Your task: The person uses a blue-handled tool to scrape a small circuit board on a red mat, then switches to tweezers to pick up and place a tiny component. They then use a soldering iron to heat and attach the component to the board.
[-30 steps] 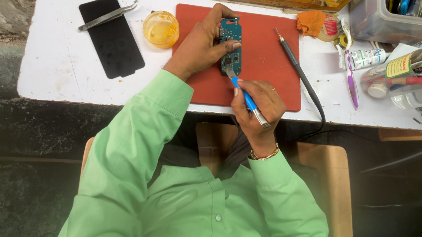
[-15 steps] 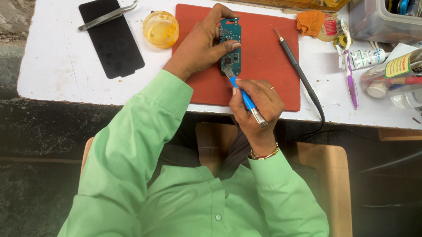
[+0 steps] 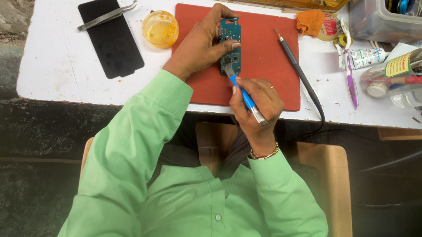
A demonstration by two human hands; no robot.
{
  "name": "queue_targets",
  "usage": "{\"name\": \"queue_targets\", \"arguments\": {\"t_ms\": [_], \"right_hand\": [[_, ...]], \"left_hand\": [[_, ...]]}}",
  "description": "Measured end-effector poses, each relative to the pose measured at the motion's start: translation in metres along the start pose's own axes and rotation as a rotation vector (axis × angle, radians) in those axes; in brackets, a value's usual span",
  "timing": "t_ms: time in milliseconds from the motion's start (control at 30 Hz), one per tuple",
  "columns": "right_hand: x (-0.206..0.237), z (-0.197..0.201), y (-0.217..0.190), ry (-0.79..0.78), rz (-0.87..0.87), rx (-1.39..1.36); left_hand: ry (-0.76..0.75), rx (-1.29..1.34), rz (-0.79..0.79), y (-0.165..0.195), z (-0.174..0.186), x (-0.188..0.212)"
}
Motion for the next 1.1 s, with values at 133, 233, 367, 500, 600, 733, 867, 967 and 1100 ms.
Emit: {"name": "queue_targets", "arguments": {"t_ms": [133,233,367,500,600,733,867,967,1100], "right_hand": [[0.0000,0.0021,-0.0001,0.023,-0.009,-0.013],[0.0005,0.0016,0.0010,0.005,-0.016,0.001],[0.0009,0.0029,0.0023,0.023,-0.020,-0.009],[0.0011,0.0010,0.0020,0.012,-0.002,0.022],[0.0006,0.0019,0.0046,0.006,-0.040,-0.016],[0.0012,0.0029,0.0020,0.014,-0.023,0.008],[0.0004,0.0019,0.0023,0.014,-0.021,-0.010],[0.0004,0.0019,0.0011,0.010,0.000,0.007],[0.0004,0.0008,0.0035,-0.001,-0.032,-0.010]], "left_hand": [[0.005,-0.022,0.009,-0.0010,0.0006,-0.0001],[0.003,0.005,0.020,-0.0018,-0.0009,-0.0003],[0.003,-0.015,0.016,-0.0017,-0.0002,-0.0008],[0.014,-0.017,-0.016,0.0010,-0.0004,0.0001],[0.005,-0.019,0.027,-0.0022,-0.0004,0.0000],[0.007,-0.031,0.000,-0.0008,0.0000,-0.0001],[0.002,-0.013,-0.010,0.0000,-0.0003,0.0001],[0.003,-0.017,0.002,-0.0010,-0.0005,0.0002],[0.005,-0.022,0.018,-0.0022,-0.0004,0.0001]]}}
Point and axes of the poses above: each hand's wrist, its own x-axis away from the middle knuckle, its own z-axis out of the back of the hand, y = z × x, the point moved 8 cm from there along -x, towards the middle knuckle, and after that the axes turned 9 degrees about y, right-handed, at the moved point
